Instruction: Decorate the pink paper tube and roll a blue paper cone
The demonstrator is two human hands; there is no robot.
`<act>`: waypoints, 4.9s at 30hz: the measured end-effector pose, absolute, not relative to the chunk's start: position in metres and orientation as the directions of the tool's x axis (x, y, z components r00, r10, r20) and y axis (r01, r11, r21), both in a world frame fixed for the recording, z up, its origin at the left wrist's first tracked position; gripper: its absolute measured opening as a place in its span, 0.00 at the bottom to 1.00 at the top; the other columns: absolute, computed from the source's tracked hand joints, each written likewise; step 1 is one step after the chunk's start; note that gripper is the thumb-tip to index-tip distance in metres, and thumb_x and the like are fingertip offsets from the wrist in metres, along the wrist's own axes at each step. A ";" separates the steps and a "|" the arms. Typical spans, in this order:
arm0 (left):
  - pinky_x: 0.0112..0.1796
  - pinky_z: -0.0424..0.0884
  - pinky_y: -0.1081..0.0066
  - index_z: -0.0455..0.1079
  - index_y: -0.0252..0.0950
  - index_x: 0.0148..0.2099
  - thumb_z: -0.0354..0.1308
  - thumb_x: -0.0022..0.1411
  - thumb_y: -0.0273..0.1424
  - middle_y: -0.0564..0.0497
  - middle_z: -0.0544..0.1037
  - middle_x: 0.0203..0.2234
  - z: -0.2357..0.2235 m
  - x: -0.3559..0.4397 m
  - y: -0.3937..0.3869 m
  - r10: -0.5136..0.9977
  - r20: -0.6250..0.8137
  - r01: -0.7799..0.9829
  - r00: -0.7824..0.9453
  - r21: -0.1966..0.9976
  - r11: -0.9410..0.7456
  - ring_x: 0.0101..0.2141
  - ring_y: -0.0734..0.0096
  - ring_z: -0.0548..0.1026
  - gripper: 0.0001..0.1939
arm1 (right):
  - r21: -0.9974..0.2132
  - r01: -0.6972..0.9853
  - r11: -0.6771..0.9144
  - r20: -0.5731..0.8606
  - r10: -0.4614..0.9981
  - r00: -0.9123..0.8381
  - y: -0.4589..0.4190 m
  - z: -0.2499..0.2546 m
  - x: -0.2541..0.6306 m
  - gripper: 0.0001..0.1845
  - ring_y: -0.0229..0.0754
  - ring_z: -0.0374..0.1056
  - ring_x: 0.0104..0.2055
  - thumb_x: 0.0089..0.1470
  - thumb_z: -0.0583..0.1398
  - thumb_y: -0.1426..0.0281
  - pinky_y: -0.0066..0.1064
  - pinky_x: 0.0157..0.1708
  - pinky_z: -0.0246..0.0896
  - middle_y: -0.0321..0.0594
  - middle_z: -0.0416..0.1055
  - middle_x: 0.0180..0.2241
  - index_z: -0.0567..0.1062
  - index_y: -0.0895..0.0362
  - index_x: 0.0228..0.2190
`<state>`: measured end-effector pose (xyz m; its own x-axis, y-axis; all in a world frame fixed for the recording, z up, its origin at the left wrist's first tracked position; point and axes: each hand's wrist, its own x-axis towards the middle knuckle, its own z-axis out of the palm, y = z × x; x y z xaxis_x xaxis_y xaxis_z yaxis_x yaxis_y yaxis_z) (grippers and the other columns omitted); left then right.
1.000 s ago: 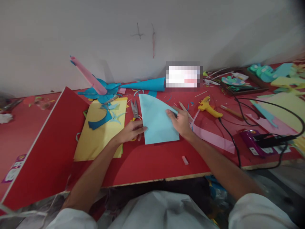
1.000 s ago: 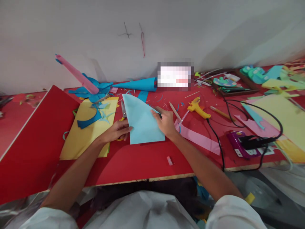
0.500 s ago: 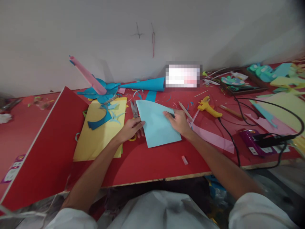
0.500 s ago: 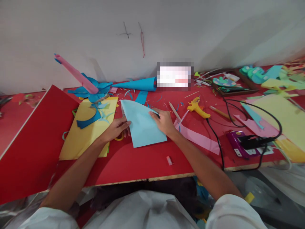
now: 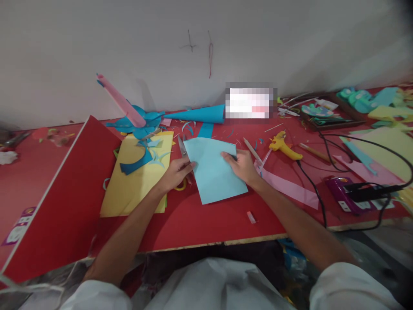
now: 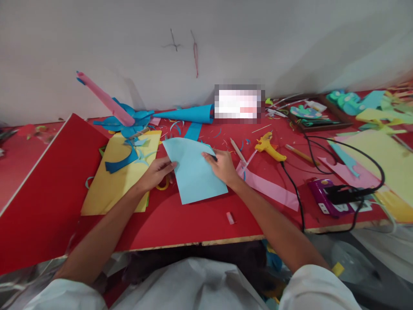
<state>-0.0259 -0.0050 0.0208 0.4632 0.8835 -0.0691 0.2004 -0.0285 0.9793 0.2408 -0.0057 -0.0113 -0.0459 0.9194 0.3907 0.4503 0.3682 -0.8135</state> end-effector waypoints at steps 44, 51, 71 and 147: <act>0.20 0.60 0.78 0.61 0.37 0.29 0.57 0.71 0.45 0.55 0.72 0.17 0.025 -0.030 -0.005 0.823 -0.165 0.459 0.544 0.879 -0.127 0.15 0.80 0.65 0.22 | -0.828 0.459 0.322 0.335 0.941 -0.056 0.002 -0.010 0.250 0.28 0.46 0.72 0.28 0.62 0.59 0.45 0.36 0.29 0.62 0.40 0.75 0.23 0.74 0.54 0.23; 0.23 0.61 0.76 0.65 0.37 0.28 0.55 0.70 0.42 0.56 0.70 0.15 0.028 -0.029 -0.008 0.798 -0.152 0.506 0.584 0.836 -0.211 0.18 0.77 0.67 0.20 | -0.875 0.404 0.264 0.264 0.963 -0.059 0.001 -0.003 0.252 0.28 0.51 0.76 0.37 0.60 0.62 0.43 0.41 0.41 0.71 0.43 0.76 0.26 0.76 0.54 0.24; 0.24 0.66 0.74 0.71 0.35 0.29 0.61 0.67 0.50 0.47 0.79 0.19 0.016 -0.015 -0.012 0.959 -0.025 0.295 0.282 0.954 -0.061 0.19 0.75 0.71 0.24 | -0.978 0.168 0.124 0.104 0.987 -0.123 -0.001 -0.012 0.238 0.33 0.41 0.65 0.25 0.52 0.68 0.39 0.33 0.24 0.59 0.36 0.65 0.19 0.69 0.54 0.20; 0.43 0.78 0.68 0.61 0.42 0.70 0.58 0.70 0.32 0.46 0.83 0.46 0.001 -0.019 -0.008 0.936 0.227 0.253 0.270 0.921 -0.297 0.40 0.67 0.82 0.28 | -0.999 -0.016 0.034 0.033 0.998 0.052 0.002 0.000 0.247 0.29 0.40 0.64 0.29 0.48 0.69 0.39 0.33 0.29 0.62 0.36 0.71 0.27 0.75 0.52 0.28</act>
<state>-0.0195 -0.0083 0.0011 0.2703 0.9355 0.2274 0.2527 -0.2969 0.9209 0.2471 0.0019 0.0005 0.0523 0.9981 0.0331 -0.0158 0.0339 -0.9993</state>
